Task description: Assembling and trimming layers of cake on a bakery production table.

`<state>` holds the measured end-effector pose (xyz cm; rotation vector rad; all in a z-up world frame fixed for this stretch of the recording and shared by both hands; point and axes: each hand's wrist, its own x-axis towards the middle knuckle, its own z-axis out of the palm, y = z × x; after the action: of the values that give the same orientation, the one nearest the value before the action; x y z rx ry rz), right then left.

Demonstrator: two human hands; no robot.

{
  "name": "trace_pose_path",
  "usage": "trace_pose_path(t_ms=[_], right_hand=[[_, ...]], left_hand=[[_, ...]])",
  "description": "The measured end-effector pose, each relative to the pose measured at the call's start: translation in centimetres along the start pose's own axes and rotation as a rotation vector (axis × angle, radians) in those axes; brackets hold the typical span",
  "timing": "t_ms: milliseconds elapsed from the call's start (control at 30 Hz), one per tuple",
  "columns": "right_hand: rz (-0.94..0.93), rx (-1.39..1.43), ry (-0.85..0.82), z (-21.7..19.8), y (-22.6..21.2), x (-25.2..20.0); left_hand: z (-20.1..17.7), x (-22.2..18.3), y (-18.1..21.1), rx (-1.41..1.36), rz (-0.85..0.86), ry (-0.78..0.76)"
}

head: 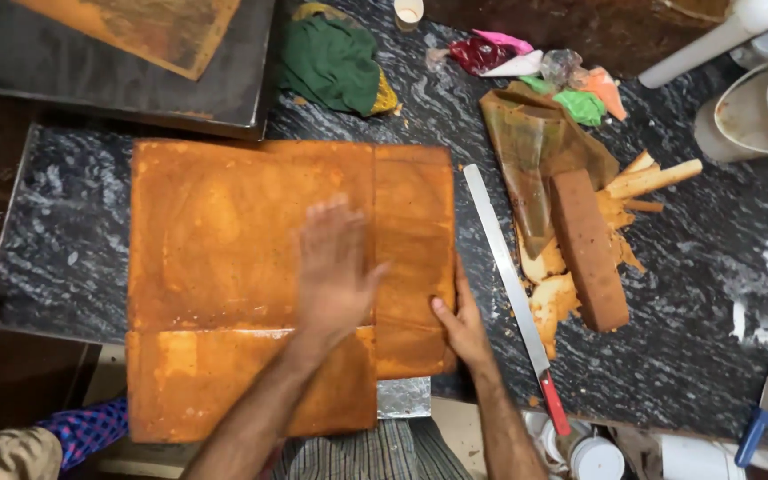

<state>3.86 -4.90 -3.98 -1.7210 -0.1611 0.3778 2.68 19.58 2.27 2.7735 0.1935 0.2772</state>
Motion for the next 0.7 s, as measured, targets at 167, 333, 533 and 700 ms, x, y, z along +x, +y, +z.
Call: trace_pose_path(t_ms=[167, 333, 533, 700], right_hand=[[-0.001, 0.029, -0.026, 1.8, -1.2, -0.3], [-0.058, -0.260, 0.004, -0.9, -1.2, -2.2], [-0.056, -1.050, 0.536, -6.6, -2.4, -12.2], [0.138, -1.282, 0.456, -9.2, 3.5, -15.5]], left_hand=[[5.2, 5.9, 4.4, -0.066, 0.199, -0.167], [6.4, 5.3, 5.1, -0.134, 0.214, -0.080], [4.3, 2.8, 7.0, -0.010, 0.159, -0.081], [5.8, -2.2, 7.3, -0.013, 0.204, -0.096]])
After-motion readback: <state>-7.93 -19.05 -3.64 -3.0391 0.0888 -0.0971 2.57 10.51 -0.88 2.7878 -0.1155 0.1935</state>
